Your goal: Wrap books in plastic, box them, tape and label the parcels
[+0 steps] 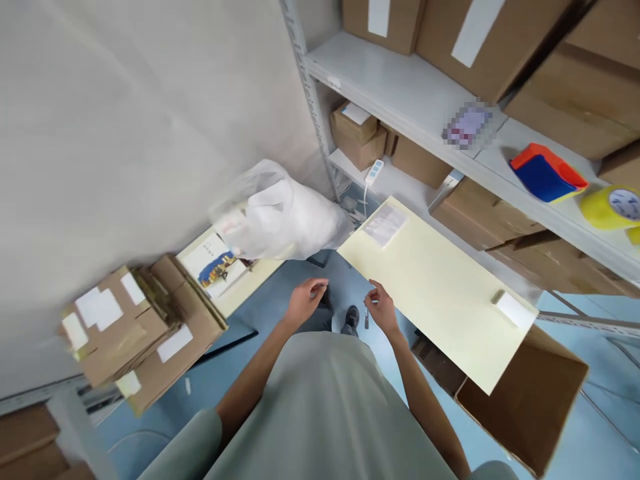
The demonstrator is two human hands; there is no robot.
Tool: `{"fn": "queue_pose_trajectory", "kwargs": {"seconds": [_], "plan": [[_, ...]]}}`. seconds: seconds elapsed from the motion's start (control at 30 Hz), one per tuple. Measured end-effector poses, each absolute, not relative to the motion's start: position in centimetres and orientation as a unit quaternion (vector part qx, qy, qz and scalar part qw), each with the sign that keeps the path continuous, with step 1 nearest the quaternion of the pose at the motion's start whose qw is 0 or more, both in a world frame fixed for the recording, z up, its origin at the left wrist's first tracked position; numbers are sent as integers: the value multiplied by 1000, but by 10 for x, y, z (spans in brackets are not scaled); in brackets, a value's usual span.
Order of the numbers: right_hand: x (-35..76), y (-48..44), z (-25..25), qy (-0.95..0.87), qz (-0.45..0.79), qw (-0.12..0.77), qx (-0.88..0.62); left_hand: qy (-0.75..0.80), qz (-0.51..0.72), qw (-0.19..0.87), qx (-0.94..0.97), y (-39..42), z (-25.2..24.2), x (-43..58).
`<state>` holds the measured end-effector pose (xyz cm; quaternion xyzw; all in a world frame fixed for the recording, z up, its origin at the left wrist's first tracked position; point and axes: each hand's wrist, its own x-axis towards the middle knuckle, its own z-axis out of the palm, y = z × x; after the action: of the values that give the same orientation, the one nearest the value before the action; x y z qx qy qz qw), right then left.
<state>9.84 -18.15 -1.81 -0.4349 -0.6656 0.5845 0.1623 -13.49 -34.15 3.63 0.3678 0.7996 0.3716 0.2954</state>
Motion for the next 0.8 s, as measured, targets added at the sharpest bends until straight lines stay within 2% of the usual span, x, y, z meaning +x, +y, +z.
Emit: {"fn": "queue_pose_trajectory", "kwargs": {"seconds": [0.33, 0.53, 0.63, 0.8], "plan": [[54, -213, -4, -738, 580, 99, -331, 834, 442, 207, 256, -468, 58, -155], [-1, -262, 7, -776, 567, 70, -266, 864, 443, 151, 186, -555, 49, -197], [-32, -296, 14, -798, 549, 62, -241, 891, 413, 120, 143, -612, 38, -232], [-80, -365, 32, -819, 528, 63, -218, 953, 287, 60, 77, -725, 16, -300]]}}
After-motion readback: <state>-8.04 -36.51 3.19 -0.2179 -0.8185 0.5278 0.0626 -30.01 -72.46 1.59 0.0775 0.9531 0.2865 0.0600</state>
